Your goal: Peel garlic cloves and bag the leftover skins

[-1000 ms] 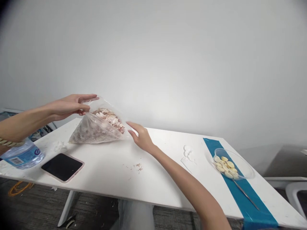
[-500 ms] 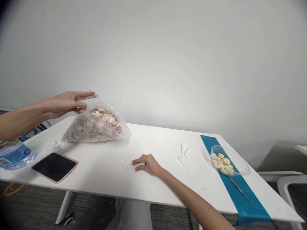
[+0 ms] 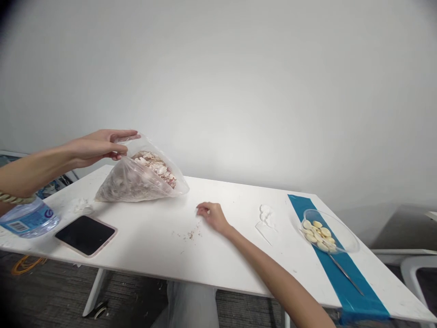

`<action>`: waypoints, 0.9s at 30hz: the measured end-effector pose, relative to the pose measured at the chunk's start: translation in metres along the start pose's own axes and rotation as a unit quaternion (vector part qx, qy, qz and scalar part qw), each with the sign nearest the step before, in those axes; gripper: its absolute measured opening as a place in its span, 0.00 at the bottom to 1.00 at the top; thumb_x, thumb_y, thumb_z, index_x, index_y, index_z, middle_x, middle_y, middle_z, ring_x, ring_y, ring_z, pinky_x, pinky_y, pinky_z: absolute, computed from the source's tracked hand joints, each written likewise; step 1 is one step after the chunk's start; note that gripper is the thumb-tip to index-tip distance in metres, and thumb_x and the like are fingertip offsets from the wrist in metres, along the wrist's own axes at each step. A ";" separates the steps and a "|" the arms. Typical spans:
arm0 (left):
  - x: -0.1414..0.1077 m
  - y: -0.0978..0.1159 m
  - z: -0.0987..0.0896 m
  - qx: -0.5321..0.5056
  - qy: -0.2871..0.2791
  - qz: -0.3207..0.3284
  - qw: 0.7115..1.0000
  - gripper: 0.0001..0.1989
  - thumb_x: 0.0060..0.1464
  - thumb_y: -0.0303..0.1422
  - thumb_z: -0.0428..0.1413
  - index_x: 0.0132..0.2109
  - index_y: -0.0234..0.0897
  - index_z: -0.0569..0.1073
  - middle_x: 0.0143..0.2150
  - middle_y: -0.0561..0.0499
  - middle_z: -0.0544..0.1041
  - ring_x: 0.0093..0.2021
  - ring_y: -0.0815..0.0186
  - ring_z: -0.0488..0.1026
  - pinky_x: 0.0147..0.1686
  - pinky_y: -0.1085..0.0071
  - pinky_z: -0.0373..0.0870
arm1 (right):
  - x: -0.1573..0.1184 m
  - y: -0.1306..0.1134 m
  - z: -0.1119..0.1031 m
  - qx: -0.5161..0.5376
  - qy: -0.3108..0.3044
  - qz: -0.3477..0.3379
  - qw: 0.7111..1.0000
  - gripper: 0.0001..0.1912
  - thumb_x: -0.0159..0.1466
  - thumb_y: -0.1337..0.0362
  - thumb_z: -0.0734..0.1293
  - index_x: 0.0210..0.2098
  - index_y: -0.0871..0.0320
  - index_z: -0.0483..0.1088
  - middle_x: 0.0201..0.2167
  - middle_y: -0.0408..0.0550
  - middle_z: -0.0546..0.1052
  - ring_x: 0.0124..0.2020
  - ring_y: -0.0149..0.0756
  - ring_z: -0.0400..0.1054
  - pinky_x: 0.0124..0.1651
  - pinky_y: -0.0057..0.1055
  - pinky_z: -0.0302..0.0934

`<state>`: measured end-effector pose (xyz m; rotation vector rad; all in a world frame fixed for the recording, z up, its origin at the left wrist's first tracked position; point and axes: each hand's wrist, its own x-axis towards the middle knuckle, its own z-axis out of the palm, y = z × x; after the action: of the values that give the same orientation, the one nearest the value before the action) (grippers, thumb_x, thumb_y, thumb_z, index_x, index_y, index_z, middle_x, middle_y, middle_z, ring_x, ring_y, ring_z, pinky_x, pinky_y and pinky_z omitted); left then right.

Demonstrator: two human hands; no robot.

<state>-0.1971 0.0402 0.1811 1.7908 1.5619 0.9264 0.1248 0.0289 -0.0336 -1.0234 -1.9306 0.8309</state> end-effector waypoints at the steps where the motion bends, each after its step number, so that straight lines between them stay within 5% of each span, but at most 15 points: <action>1: -0.002 0.002 0.000 0.003 -0.004 0.000 1.000 0.41 0.38 0.29 0.58 0.63 0.49 0.62 0.68 0.50 0.55 0.28 0.71 0.67 0.25 0.74 0.65 | 0.012 -0.008 -0.005 0.006 0.023 -0.006 1.000 0.07 0.58 0.65 0.66 0.35 0.59 0.74 0.29 0.49 0.78 0.32 0.38 0.73 0.38 0.35 0.65; 6: -0.008 0.013 0.004 0.015 -0.009 -0.003 1.000 0.45 0.35 0.27 0.57 0.64 0.46 0.60 0.67 0.46 0.55 0.27 0.72 0.67 0.23 0.74 0.64 | 0.080 -0.076 -0.014 0.056 0.096 -0.067 0.992 0.11 0.56 0.60 0.69 0.36 0.60 0.73 0.33 0.48 0.78 0.36 0.34 0.73 0.41 0.30 0.66; 9: -0.004 0.019 0.004 0.016 0.001 0.007 1.000 0.46 0.34 0.27 0.57 0.65 0.45 0.59 0.67 0.45 0.56 0.25 0.74 0.65 0.21 0.73 0.62 | 0.120 -0.123 -0.007 0.102 0.117 -0.176 0.972 0.07 0.55 0.64 0.69 0.33 0.61 0.73 0.32 0.47 0.78 0.35 0.32 0.73 0.42 0.28 0.67; 11: 0.004 0.022 0.001 0.021 0.007 0.012 1.000 0.47 0.33 0.27 0.57 0.65 0.43 0.59 0.65 0.44 0.60 0.23 0.73 0.64 0.21 0.72 0.60 | 0.142 -0.147 -0.003 0.111 0.073 -0.211 0.968 0.06 0.59 0.66 0.66 0.36 0.61 0.73 0.33 0.47 0.78 0.34 0.30 0.73 0.40 0.27 0.67; 14: 0.021 0.024 -0.013 0.021 0.009 0.015 1.000 0.46 0.31 0.26 0.56 0.63 0.45 0.62 0.60 0.46 0.67 0.23 0.71 0.64 0.21 0.71 0.57 | 0.170 -0.168 -0.002 -0.019 -0.063 -0.229 0.971 0.12 0.60 0.74 0.61 0.38 0.62 0.75 0.36 0.48 0.79 0.34 0.30 0.73 0.42 0.29 0.67; 16: 0.033 0.026 -0.024 0.000 0.000 0.013 1.000 0.44 0.31 0.25 0.57 0.61 0.47 0.65 0.57 0.46 0.69 0.24 0.71 0.64 0.21 0.71 0.58 | 0.184 -0.174 -0.005 -0.109 -0.071 -0.233 0.964 0.16 0.56 0.78 0.60 0.38 0.62 0.76 0.39 0.49 0.79 0.40 0.33 0.73 0.47 0.31 0.65; 22: 0.031 0.056 -0.043 -0.163 0.024 -0.029 0.986 0.20 0.36 0.19 0.61 0.40 0.35 0.77 0.29 0.54 0.72 0.21 0.80 0.53 0.17 0.83 0.54 | 0.200 -0.184 -0.023 -0.159 0.078 -0.207 0.962 0.15 0.52 0.76 0.67 0.40 0.67 0.75 0.30 0.51 0.79 0.36 0.38 0.74 0.48 0.38 0.65; 27: 0.000 0.090 -0.051 -0.223 0.024 -0.016 0.974 0.03 0.48 0.23 0.58 0.30 0.29 0.71 0.24 0.57 0.67 0.21 0.84 0.52 0.18 0.91 0.52 | 0.174 -0.207 -0.045 -0.156 0.104 -0.260 0.947 0.22 0.53 0.77 0.66 0.48 0.65 0.72 0.36 0.50 0.79 0.34 0.33 0.73 0.44 0.31 0.66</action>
<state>-0.1863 0.0265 0.2829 1.4302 1.2767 1.2018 0.0250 0.0924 0.2136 -0.6830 -2.0453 0.1173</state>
